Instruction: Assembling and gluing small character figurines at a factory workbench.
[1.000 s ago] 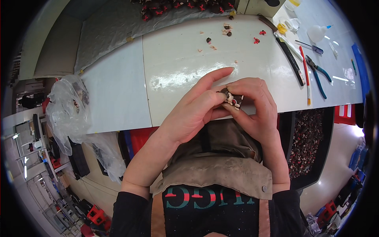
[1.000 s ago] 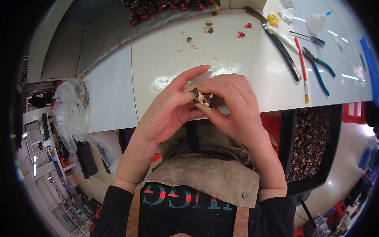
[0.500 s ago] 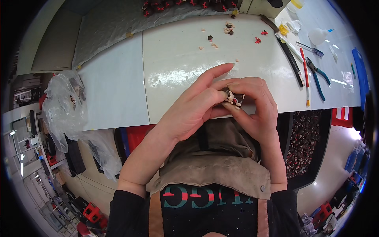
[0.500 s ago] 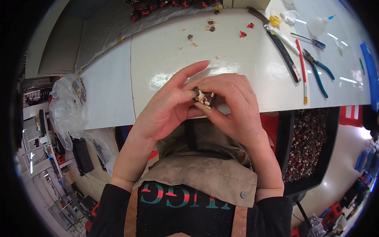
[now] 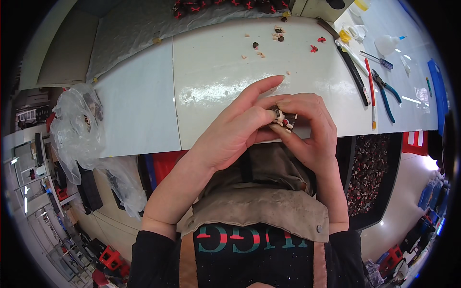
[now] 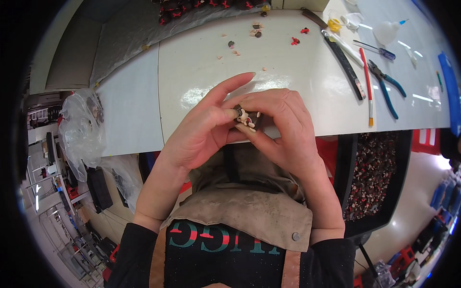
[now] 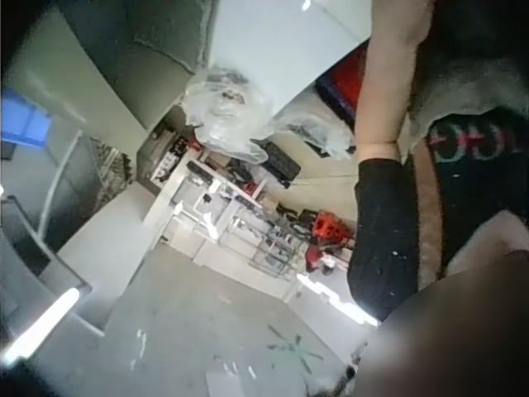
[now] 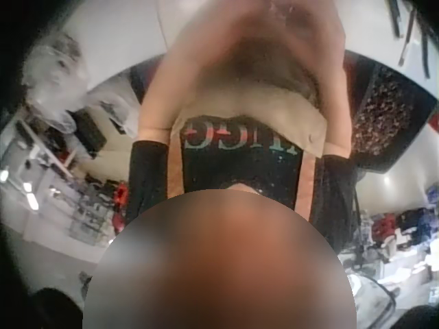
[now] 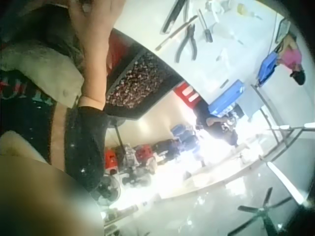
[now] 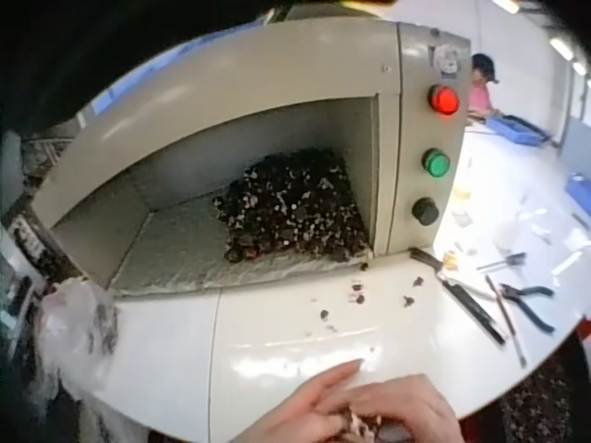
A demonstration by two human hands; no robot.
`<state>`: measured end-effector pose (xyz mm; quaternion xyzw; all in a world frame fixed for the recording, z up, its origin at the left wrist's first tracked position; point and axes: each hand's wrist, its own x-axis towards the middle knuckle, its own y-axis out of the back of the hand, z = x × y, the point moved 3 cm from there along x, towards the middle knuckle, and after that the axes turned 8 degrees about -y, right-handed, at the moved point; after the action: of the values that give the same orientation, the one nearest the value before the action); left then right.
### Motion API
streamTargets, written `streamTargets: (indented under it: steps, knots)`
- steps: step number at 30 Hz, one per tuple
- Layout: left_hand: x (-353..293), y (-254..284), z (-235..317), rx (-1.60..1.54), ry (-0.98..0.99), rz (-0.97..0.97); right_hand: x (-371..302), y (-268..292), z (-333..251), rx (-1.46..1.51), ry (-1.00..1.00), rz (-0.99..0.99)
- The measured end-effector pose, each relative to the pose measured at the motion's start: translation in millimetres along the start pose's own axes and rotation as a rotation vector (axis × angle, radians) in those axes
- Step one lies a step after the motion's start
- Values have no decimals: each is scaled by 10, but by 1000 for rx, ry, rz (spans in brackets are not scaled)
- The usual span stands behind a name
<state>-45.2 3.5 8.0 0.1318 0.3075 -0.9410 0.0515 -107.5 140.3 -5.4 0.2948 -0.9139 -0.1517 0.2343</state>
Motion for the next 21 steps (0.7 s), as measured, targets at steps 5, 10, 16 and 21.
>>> streamTargets:
  steps: [5,10,16,21]
  knots:
    - [12,-12,1,-7,4,-2,11,18,5,-8,14,0]
    - [25,-22,-7,-6,5,-2,8,35,16,-10,1,-4]
    - [42,-38,-23,-12,2,-6,9,59,26,-6,-2,-3]
    - [44,-54,-15,-11,5,-12,14,43,8,51,-46,82]
